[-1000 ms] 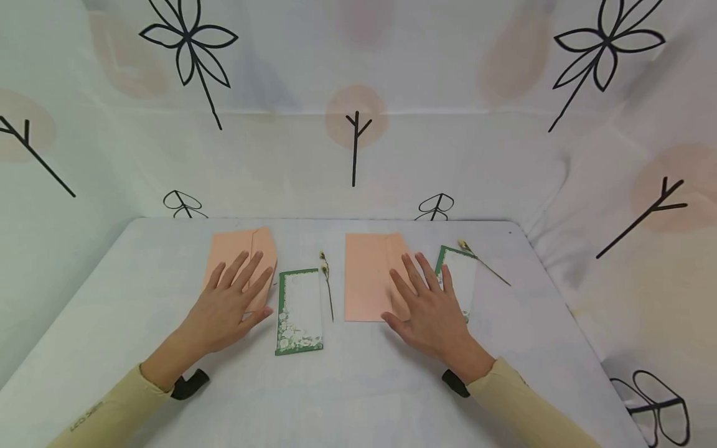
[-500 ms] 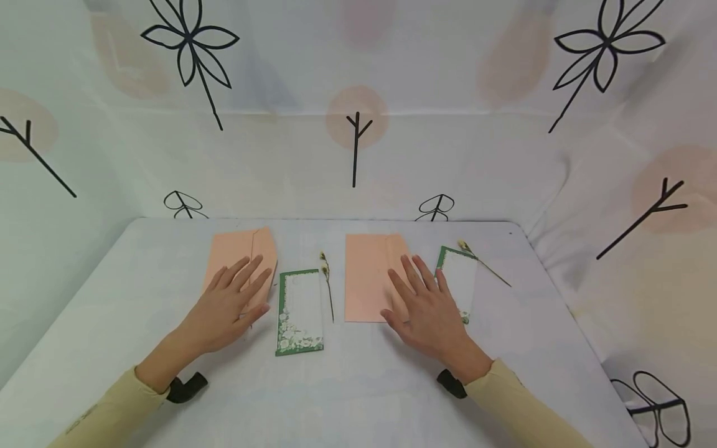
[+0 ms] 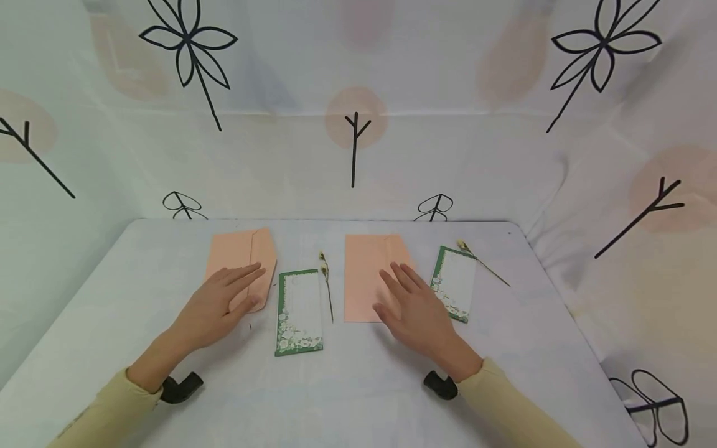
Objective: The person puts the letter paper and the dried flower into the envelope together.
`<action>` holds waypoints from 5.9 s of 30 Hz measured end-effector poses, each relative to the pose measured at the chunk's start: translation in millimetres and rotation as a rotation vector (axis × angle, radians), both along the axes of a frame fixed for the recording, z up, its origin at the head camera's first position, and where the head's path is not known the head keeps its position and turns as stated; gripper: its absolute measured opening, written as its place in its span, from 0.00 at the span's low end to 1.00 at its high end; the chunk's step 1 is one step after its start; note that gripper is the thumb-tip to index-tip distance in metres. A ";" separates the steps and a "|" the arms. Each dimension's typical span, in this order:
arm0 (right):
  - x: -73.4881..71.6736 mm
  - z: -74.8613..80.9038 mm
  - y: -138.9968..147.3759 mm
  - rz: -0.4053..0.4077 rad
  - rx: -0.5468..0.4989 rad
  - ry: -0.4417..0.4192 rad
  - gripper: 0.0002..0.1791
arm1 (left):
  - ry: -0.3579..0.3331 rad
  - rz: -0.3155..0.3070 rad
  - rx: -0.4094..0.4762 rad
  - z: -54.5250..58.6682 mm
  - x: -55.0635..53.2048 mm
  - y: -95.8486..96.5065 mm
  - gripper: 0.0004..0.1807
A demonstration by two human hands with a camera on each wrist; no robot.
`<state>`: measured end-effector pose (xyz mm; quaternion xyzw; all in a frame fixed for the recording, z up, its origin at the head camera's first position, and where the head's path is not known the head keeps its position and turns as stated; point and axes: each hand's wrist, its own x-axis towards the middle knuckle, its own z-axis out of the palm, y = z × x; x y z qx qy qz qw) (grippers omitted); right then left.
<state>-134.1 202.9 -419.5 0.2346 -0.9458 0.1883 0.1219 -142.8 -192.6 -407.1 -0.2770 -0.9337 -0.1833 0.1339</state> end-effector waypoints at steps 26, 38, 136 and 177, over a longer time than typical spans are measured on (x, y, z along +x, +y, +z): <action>-3.5 8.2 -31.5 0.038 -0.365 -0.317 0.30 | -0.264 0.174 0.318 -5.0 -15.2 -34.1 0.23; -9.8 9.6 -70.0 0.168 -0.556 -0.460 0.28 | -0.282 0.163 0.335 -12.0 -23.1 -43.0 0.22; -78.4 -6.3 -241.6 0.263 0.525 -0.437 0.40 | -0.436 0.014 -0.145 -13.5 -35.5 -53.8 0.32; -84.5 -4.5 -235.9 0.271 0.588 -0.469 0.44 | -0.067 0.093 -0.328 -11.1 -79.6 -31.0 0.13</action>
